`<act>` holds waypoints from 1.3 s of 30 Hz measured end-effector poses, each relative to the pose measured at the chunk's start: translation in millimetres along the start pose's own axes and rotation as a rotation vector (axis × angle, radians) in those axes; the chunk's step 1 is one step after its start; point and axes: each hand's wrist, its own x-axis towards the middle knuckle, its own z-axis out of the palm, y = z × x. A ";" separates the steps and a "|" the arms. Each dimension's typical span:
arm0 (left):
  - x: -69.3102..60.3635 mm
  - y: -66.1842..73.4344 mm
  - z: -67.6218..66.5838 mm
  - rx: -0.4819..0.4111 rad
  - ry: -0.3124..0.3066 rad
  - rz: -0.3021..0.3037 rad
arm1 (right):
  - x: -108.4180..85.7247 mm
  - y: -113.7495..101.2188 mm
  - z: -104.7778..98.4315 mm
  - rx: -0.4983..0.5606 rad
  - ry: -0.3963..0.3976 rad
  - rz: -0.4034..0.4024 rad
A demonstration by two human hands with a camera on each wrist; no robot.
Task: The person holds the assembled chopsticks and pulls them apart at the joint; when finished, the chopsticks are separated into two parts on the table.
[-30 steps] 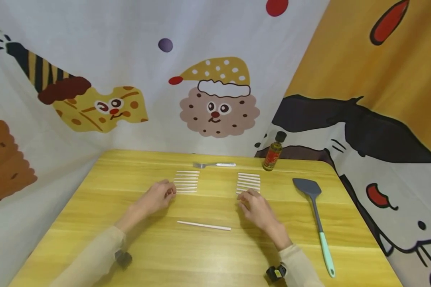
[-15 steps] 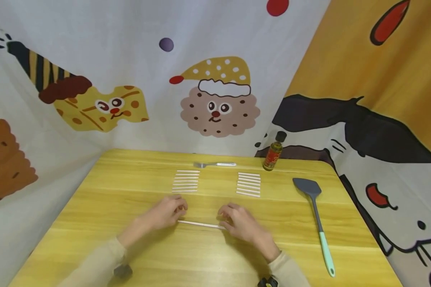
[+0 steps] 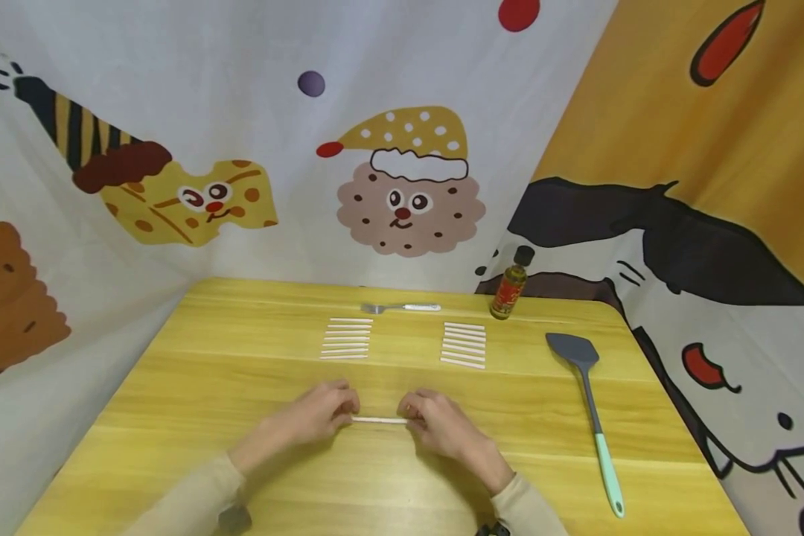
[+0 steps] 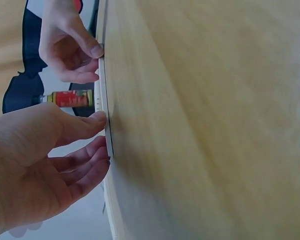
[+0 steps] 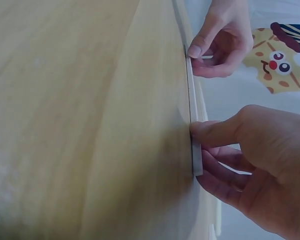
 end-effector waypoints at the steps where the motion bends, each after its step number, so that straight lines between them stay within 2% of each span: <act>1: 0.4 -0.2 0.8 0.001 0.001 -0.001 | 0.1 0.5 0.6 -0.001 0.007 -0.007; 8: 2.2 -1.7 3.5 0.007 0.011 0.016 | -1.2 3.9 2.1 -0.019 0.073 -0.050; 15: 3.4 -3.4 4.2 -0.004 0.016 0.033 | -0.5 5.2 0.2 -0.102 0.115 -0.028; 21: 3.1 -6.4 4.6 -0.015 0.030 0.052 | 0.7 8.9 -0.1 -0.129 0.171 -0.076; 27: -0.7 -8.6 2.1 -0.020 0.049 0.064 | 0.5 12.7 -0.8 -0.136 0.196 -0.090; 32: -4.0 -10.5 -0.2 0.005 0.087 0.061 | -0.6 14.5 -2.2 -0.117 0.194 -0.069; 39: -8.4 -13.3 -2.5 0.065 0.147 0.094 | -1.8 16.9 -5.8 -0.178 0.183 -0.100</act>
